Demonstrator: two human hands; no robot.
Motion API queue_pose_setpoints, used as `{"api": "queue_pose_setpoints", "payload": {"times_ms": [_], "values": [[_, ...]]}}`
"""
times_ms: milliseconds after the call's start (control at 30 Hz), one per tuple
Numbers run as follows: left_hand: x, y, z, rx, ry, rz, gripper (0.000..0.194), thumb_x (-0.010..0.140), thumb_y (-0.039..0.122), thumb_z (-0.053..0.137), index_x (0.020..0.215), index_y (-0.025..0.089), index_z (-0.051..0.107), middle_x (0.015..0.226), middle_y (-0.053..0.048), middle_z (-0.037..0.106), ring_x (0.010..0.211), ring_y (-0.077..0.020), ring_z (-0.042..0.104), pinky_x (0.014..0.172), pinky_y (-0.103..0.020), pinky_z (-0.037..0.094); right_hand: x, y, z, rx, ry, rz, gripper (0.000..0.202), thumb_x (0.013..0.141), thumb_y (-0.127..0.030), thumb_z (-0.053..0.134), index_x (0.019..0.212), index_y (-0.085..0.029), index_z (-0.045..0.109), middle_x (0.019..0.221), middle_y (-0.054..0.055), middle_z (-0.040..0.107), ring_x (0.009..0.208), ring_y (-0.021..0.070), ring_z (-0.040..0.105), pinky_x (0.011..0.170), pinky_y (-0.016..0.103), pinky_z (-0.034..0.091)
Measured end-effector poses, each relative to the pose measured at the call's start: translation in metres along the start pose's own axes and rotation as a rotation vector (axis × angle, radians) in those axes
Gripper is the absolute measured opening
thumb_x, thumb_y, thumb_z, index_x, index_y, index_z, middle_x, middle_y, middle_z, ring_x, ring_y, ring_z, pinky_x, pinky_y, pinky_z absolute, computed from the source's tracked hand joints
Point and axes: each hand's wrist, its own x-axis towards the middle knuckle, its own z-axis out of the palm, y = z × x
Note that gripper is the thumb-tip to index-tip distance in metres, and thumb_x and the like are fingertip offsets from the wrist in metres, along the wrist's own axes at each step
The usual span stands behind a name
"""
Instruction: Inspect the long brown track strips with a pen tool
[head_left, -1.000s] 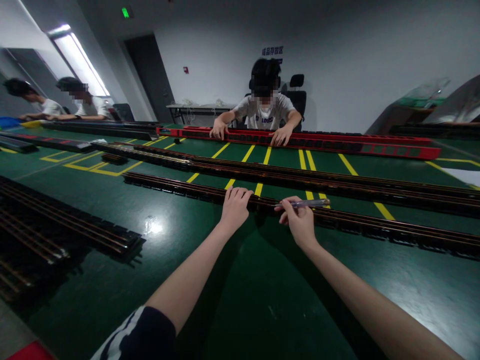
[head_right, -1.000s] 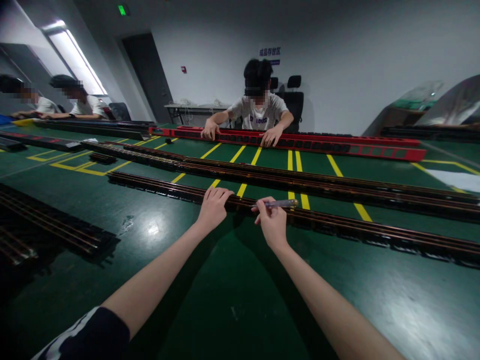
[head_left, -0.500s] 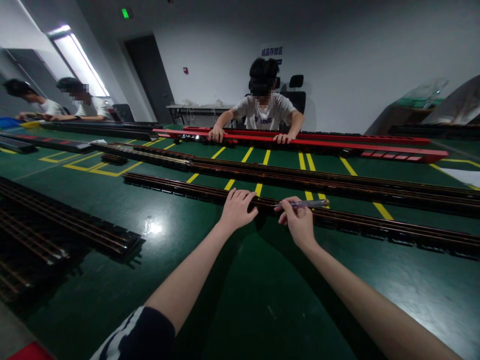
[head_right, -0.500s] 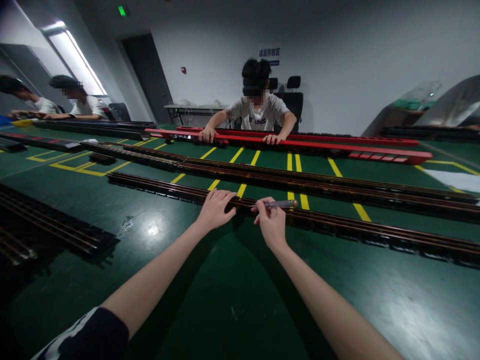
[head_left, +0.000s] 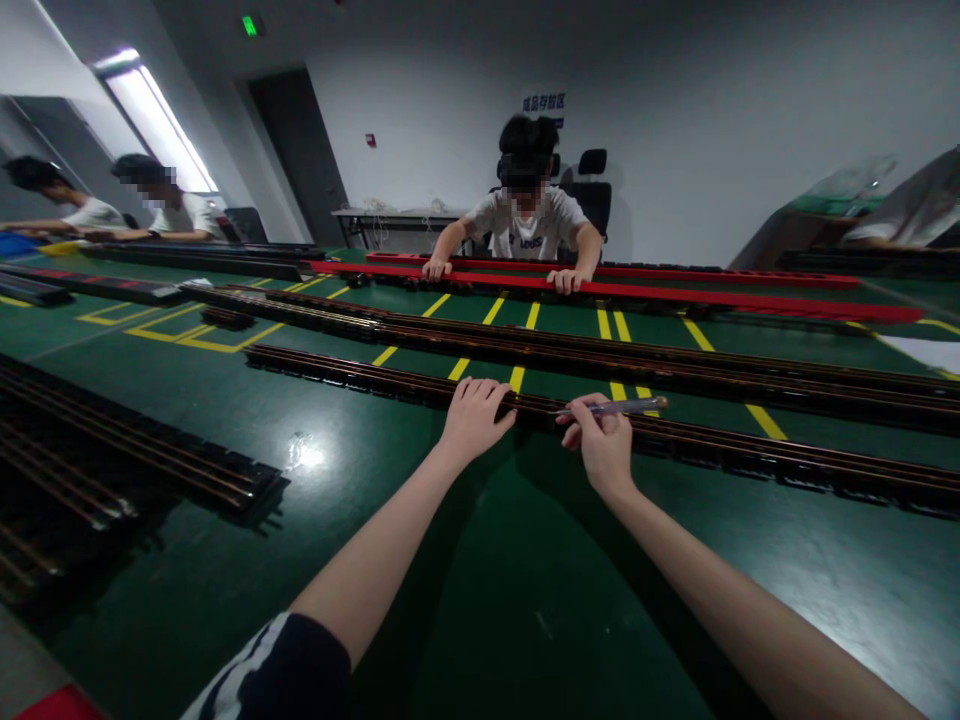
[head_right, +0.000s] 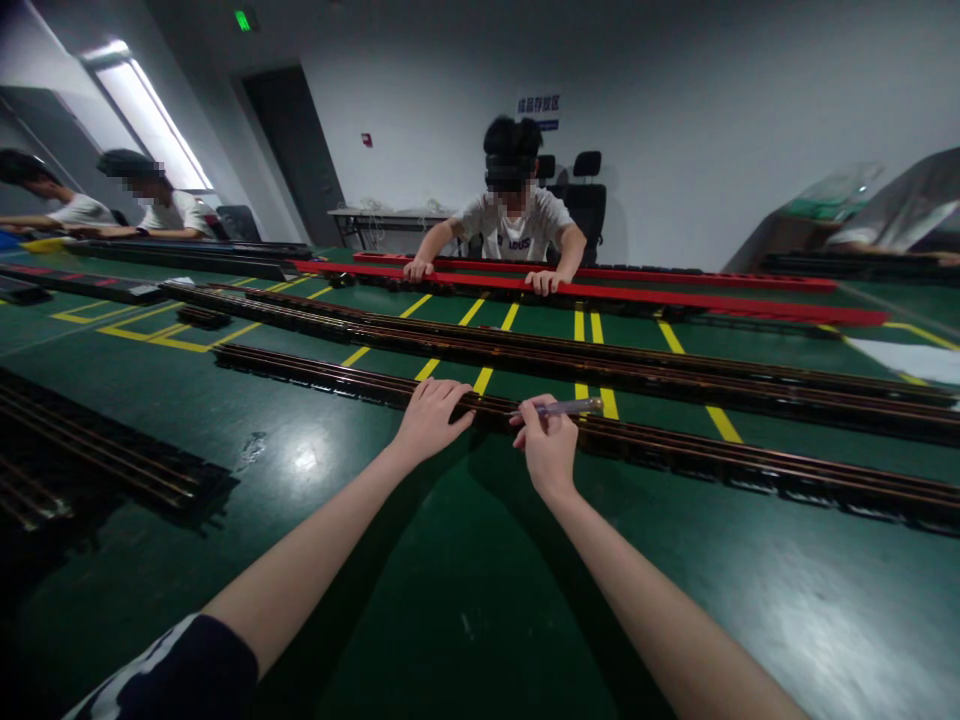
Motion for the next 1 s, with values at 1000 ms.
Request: {"api": "queue_pose_setpoints", "payload": {"times_ms": [1000], "values": [[-0.0014,0.0041,-0.0005,0.025,-0.015,0.019,0.035,0.090,0.019,0.041,0.120,0.020,0.059,0.117,-0.006,0.064,0.114,-0.0219,0.054,0.112,-0.045,0.029,0.0000,0.0006,0.0006,-0.074,-0.106,-0.046,0.033,0.080,-0.051,0.059,0.078,-0.018,0.057,0.070,0.005,0.069,0.042,0.0103,0.055,0.039,0.021,0.042]]}}
